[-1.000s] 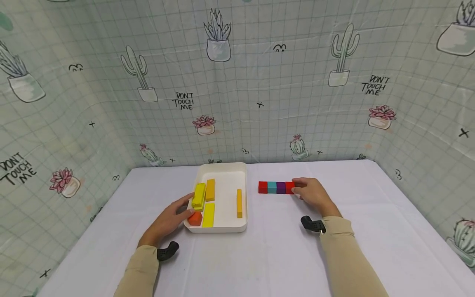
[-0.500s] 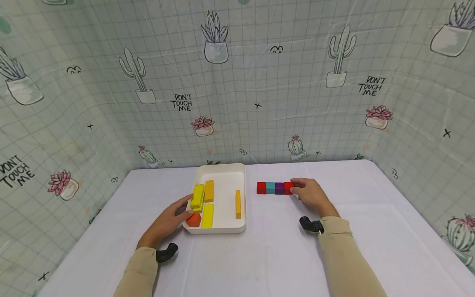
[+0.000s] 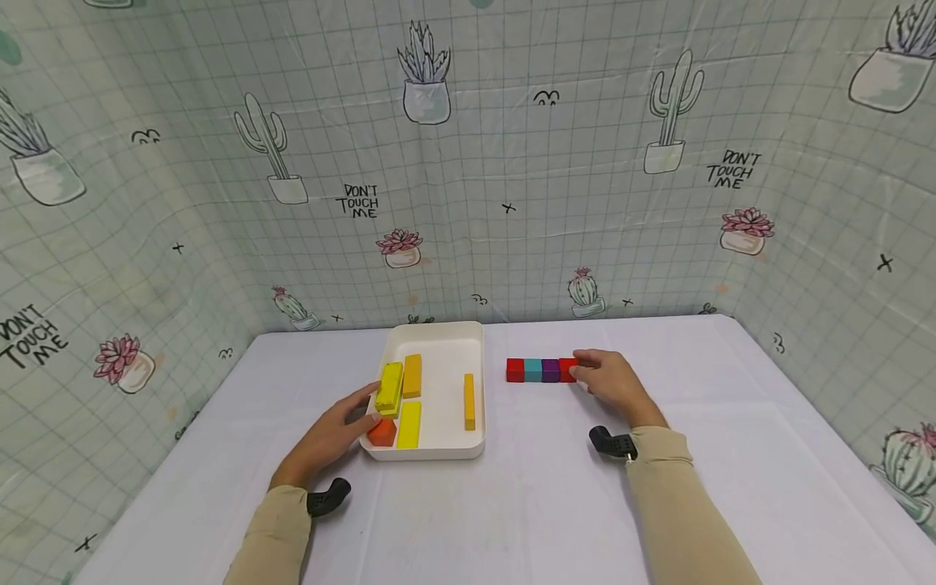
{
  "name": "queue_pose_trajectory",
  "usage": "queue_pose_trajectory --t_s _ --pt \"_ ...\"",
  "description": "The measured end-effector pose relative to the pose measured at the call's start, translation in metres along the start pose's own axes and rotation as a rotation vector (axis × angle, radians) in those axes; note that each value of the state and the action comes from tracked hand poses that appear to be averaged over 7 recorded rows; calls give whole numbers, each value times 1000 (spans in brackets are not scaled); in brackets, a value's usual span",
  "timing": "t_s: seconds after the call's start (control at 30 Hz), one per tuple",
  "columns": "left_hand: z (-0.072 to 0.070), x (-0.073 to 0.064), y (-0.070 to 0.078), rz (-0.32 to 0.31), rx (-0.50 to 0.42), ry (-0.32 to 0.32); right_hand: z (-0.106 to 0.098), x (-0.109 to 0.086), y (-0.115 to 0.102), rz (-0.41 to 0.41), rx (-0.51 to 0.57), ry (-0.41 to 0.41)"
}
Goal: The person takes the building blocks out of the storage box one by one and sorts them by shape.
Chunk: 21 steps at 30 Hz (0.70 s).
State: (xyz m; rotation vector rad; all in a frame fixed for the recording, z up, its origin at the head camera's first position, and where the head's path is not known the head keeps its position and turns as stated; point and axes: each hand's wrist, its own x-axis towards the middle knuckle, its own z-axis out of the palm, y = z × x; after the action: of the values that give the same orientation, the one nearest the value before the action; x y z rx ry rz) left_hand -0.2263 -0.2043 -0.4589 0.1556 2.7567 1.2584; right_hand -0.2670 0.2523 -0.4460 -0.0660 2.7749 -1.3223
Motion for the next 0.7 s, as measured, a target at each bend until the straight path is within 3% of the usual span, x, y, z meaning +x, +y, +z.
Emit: queue_pose_trajectory --t_s 0.2,0.4,0.7 --pt "0 1 0 -13 6 -1 -7 -2 1 10 123 60" --pt "-1 1 -2 -8 9 -6 -7 -1 -12 -28 143 109" --pt "-1 4 -4 -3 12 -13 15 5 -44 -97 283 15"
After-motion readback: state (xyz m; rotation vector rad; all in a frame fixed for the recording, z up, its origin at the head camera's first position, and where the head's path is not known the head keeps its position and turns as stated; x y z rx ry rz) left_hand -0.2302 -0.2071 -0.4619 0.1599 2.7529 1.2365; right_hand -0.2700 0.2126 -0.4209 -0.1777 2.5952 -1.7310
